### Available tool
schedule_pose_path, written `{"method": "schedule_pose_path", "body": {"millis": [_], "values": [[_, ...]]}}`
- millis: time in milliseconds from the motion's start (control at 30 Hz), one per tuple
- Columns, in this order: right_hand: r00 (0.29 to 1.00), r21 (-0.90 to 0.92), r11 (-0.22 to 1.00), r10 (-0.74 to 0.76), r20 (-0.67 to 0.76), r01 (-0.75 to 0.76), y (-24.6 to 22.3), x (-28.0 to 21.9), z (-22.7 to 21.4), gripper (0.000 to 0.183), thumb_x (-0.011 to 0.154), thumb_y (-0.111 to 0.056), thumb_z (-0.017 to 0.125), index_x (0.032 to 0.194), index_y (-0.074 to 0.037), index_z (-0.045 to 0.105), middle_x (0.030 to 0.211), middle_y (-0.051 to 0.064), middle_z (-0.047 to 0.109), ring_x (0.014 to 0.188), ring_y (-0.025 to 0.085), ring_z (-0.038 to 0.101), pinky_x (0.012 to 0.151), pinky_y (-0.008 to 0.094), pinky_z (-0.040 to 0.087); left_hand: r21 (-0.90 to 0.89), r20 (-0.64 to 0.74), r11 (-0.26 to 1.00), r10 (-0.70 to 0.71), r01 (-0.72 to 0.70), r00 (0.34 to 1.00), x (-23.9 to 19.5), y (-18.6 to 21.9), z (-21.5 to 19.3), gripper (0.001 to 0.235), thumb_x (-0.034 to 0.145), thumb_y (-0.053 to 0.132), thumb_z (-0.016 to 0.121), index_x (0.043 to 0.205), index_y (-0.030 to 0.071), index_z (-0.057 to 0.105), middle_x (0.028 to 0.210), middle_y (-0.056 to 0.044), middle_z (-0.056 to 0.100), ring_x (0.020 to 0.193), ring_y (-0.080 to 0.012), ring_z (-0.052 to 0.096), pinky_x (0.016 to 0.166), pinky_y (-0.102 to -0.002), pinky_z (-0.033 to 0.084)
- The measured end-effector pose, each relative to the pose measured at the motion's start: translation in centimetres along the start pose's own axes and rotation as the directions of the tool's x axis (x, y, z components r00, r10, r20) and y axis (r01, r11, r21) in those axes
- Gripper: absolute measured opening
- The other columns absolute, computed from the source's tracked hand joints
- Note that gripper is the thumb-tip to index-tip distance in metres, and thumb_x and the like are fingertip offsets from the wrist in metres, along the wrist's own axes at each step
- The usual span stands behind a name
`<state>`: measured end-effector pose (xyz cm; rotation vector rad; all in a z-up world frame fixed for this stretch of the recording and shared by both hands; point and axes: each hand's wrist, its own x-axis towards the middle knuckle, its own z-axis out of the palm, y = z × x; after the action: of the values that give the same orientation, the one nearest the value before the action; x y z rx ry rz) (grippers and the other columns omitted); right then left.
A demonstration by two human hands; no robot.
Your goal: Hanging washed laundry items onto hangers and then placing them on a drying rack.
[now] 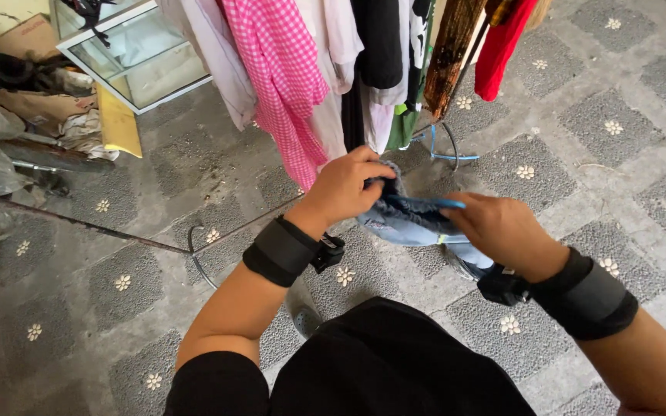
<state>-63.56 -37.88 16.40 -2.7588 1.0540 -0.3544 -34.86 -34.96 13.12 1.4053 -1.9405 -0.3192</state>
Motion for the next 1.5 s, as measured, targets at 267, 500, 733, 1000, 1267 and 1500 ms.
{"method": "schedule_pose_path", "body": {"millis": [267,500,733,1000,1267,1500], "values": [[0.994,0.142,0.99,0.023,-0.111,-0.007,-1.3,0.2,-4.0,0.017,0.097,-0.026,0.065,0.094,-0.009,0.064,0.075,0.018,0.067,0.078,0.047,0.066,0.059,0.058,0.049,0.048,-0.228,0.998,-0.037,0.049,0.973,1.3,4.2,-2.4,0.06,0.073,0.059,0.081,0.104,0.013,0.056,0.091,-0.013,0.061,0.088,-0.0376,0.068,0.08,-0.047,0.054],[0.971,0.296,0.951,0.15,-0.187,-0.09,-0.4,-0.3,-2.2,0.022,0.098,-0.025,0.071,0.081,-0.012,0.067,0.065,0.007,0.07,0.07,0.036,0.07,0.058,0.041,0.053,0.238,-0.006,0.851,-0.482,0.469,0.876,1.7,1.9,1.8,0.053,0.076,0.071,0.063,0.076,0.019,0.055,0.074,-0.012,0.071,0.08,-0.0433,0.073,0.071,-0.05,0.055],[0.966,0.264,0.961,0.145,-0.215,-0.086,0.3,-1.0,-0.8,0.019,0.099,-0.025,0.069,0.086,-0.012,0.067,0.068,0.009,0.07,0.068,0.037,0.068,0.058,0.044,0.053,0.158,-0.165,0.936,-0.29,0.315,0.943,1.9,-1.1,3.4,0.029,0.083,0.041,0.057,0.072,0.014,0.054,0.061,-0.016,0.065,0.071,-0.0452,0.07,0.065,-0.054,0.054],[0.996,0.075,0.997,0.023,-0.085,-0.017,0.4,-1.4,-1.9,0.015,0.098,-0.028,0.061,0.107,-0.018,0.066,0.086,0.009,0.073,0.08,0.042,0.069,0.061,0.053,0.053,0.031,-0.231,0.999,0.032,-0.026,0.972,1.6,-2.6,2.5,0.015,0.083,0.023,0.059,0.07,0.019,0.055,0.064,-0.009,0.056,0.073,-0.0326,0.066,0.065,-0.042,0.052],[0.994,0.028,0.999,-0.043,-0.104,0.046,0.1,-0.7,-2.0,0.015,0.098,-0.027,0.061,0.112,-0.024,0.065,0.087,0.003,0.071,0.08,0.036,0.069,0.063,0.048,0.055,-0.064,-0.096,0.928,0.361,-0.368,0.927,2.9,3.1,1.2,0.03,0.079,0.031,0.072,0.095,0.01,0.058,0.093,-0.014,0.061,0.096,-0.0373,0.062,0.085,-0.047,0.048],[0.971,0.089,0.992,-0.071,-0.23,0.094,-0.8,-0.5,-2.7,0.013,0.1,-0.026,0.066,0.094,-0.015,0.065,0.079,0.008,0.068,0.077,0.039,0.068,0.059,0.045,0.053,-0.398,0.315,0.911,0.249,-0.111,0.916,2.8,8.3,-0.9,0.03,0.092,0.019,0.063,0.118,0.003,0.066,0.087,-0.022,0.074,0.078,-0.0397,0.073,0.08,-0.049,0.055]]}}
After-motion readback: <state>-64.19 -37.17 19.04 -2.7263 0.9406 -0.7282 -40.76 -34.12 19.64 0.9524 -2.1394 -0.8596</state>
